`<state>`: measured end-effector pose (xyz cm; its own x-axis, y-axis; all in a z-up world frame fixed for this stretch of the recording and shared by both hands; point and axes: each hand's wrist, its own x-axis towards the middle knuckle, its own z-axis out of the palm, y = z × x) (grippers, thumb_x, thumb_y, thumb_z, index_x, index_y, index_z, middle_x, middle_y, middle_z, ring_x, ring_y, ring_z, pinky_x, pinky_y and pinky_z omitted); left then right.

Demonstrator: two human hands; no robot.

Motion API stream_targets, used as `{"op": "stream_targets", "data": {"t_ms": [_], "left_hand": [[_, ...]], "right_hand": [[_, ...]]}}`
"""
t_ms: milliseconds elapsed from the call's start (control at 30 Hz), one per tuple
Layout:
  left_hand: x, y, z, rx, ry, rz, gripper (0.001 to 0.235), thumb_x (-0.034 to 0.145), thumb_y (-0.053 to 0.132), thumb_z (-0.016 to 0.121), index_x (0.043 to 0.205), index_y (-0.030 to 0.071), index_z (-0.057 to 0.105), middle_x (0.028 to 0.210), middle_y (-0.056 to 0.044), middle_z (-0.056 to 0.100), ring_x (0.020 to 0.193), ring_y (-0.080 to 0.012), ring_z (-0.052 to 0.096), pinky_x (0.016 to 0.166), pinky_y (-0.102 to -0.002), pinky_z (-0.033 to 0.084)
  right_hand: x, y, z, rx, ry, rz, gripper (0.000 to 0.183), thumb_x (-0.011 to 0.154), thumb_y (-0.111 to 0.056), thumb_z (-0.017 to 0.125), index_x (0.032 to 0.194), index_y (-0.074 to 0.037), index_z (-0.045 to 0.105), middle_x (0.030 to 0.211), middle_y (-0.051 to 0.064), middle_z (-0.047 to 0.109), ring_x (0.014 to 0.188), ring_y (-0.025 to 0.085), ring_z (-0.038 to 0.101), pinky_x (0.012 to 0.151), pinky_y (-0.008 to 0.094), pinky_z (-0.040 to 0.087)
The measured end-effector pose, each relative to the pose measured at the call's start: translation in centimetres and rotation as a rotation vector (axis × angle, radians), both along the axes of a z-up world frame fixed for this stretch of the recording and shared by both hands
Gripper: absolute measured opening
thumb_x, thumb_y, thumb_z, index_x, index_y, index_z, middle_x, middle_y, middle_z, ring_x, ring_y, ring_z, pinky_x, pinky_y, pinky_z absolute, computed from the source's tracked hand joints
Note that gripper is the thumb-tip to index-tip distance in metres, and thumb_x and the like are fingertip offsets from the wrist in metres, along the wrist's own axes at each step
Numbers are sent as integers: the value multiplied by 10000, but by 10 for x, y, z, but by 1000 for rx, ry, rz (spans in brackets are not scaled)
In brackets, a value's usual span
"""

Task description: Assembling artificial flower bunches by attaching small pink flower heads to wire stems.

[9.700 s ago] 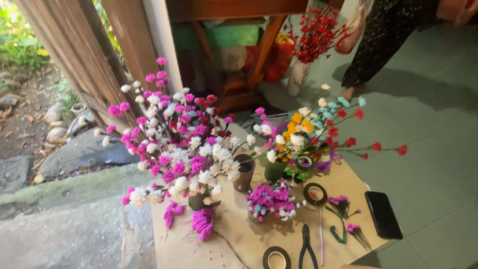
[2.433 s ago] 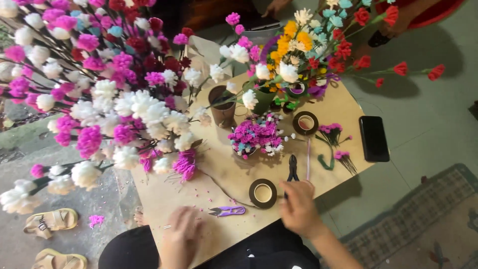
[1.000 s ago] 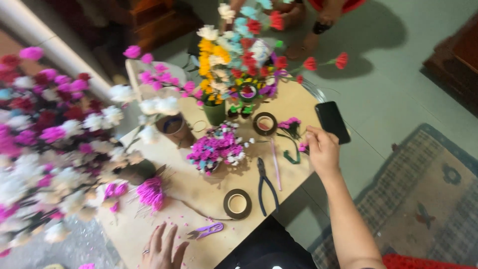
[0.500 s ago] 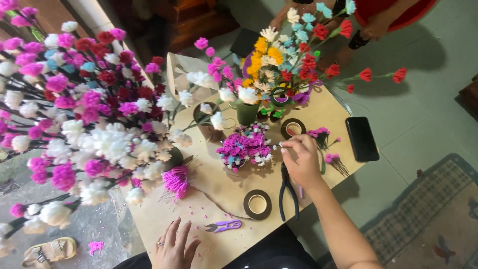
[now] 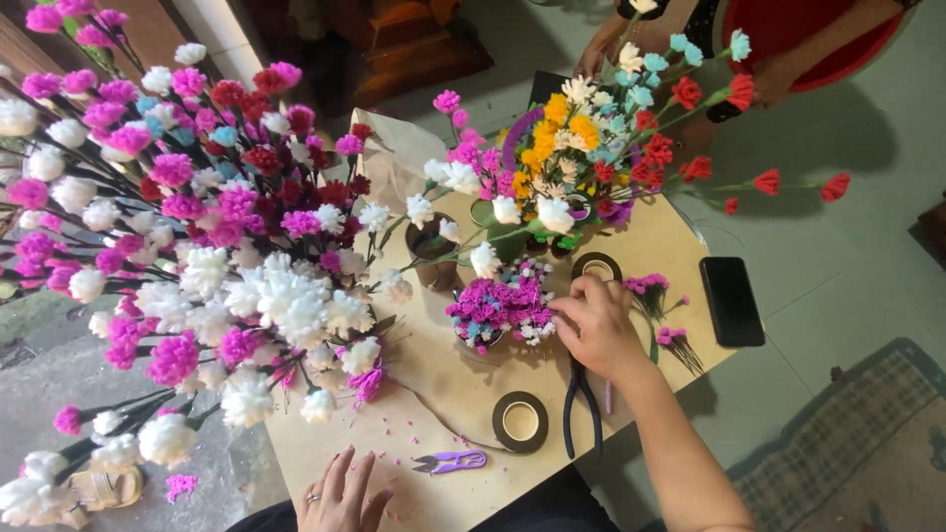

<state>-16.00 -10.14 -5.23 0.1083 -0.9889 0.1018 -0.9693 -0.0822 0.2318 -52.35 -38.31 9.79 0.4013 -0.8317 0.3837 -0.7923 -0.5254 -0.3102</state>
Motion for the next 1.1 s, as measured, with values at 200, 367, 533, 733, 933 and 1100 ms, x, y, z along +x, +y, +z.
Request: {"op": "stream_targets", "data": {"t_ms": [200,367,533,733,933,1100], "left_hand": [[-14,-9,26,86,-17,7,641,795,635,690,1350,327,597,1411,-24,604,1288,-219,613,1012,-440,493],[-22,-10,18,-29,-102,26,641,765,657,684,1329,360,623,1375,24,646,1301,-172,618,1087,-489,432],[-58,-51,88,45,86,-63,456,813,508,741,1215,305,668,1413,-10,563,1462,-307,418,1096,-555,354],[-105,-101,196,-175,392,-56,476,847,416,744,1266,205,663,1339,-20,627,1377,-332,455,1089,-540,284],[-100,-96,194,-181,645,-11,328,820,246,739,1117,119,685,1151,-38,671,1187,-273,550,972,-448,352],[-77,-77,165,-258,909,194,52,865,144,706,859,93,695,1224,-56,672,1179,-259,559,997,-436,392]], "right_hand": [[4,-5,-2,24,-16,35,115,776,-124,735,882,-157,766,1058,9,587,927,247,475,925,376,336],[-8,5,30,-7,-43,-12,153,779,-118,721,928,-140,751,1170,30,602,1021,282,500,967,409,331],[-7,34,72,242,-391,-20,99,808,-86,717,899,-86,755,1242,51,585,1193,247,452,1042,368,357],[46,48,79,582,-438,298,70,774,-97,713,809,-81,771,1295,21,621,1172,207,466,1003,348,375],[100,70,70,466,-284,495,64,762,-124,709,797,-115,762,1338,-25,623,1139,225,487,1022,363,342],[131,91,48,529,-349,510,204,781,-84,738,983,-110,724,1328,-6,637,1136,195,529,1007,332,405]]}}
